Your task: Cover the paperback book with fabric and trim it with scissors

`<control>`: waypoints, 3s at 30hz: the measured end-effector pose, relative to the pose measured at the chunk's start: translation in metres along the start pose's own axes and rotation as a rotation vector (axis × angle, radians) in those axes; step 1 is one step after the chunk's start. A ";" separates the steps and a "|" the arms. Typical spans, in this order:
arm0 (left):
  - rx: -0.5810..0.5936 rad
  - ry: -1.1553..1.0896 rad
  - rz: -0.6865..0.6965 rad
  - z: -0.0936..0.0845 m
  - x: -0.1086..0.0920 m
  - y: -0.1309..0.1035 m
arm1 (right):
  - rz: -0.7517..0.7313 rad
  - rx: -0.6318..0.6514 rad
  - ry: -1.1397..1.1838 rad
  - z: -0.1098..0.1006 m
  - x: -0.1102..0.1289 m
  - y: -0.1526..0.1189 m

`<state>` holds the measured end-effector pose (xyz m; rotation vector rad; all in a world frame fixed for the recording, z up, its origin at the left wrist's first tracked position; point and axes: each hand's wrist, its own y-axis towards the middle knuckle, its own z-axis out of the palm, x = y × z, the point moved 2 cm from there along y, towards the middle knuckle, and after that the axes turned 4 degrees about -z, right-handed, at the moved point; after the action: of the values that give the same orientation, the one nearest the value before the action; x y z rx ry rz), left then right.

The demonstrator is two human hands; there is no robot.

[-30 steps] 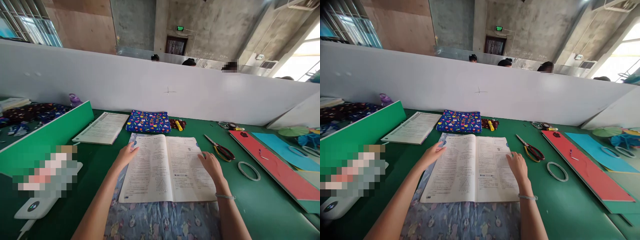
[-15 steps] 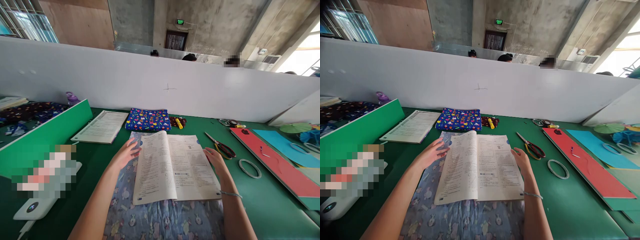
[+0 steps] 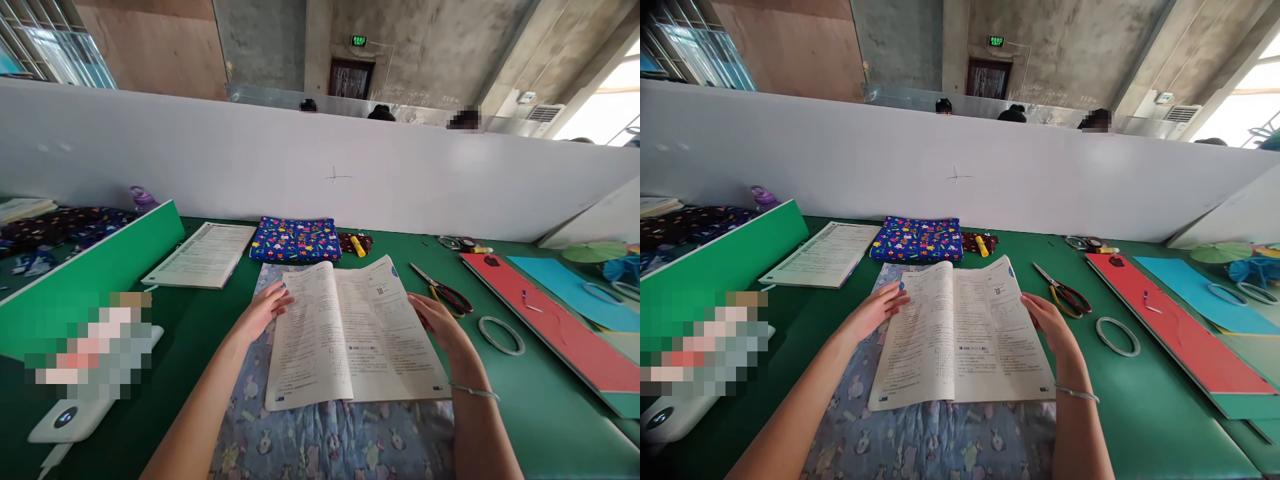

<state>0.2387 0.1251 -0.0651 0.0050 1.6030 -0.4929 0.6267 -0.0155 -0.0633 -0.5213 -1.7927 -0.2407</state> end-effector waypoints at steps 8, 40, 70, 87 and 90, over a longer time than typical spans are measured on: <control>-0.242 0.516 0.322 0.018 0.018 0.005 | -0.133 -0.143 -0.283 -0.001 -0.006 0.009; 0.626 1.040 0.774 0.115 -0.001 -0.098 | -0.142 -0.202 -0.499 0.003 -0.002 0.004; -0.094 1.363 0.964 -0.024 0.059 -0.165 | 0.012 0.086 -0.009 0.016 0.000 0.010; -0.119 1.276 0.733 -0.023 0.056 -0.170 | -0.108 -0.019 -0.239 0.019 -0.018 0.013; -0.149 1.271 0.647 -0.011 0.045 -0.160 | -0.129 -0.029 -0.247 0.020 -0.019 0.014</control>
<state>0.1760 -0.0291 -0.0582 0.8419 2.6919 0.2385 0.6204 0.0008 -0.0886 -0.4718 -2.0692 -0.3025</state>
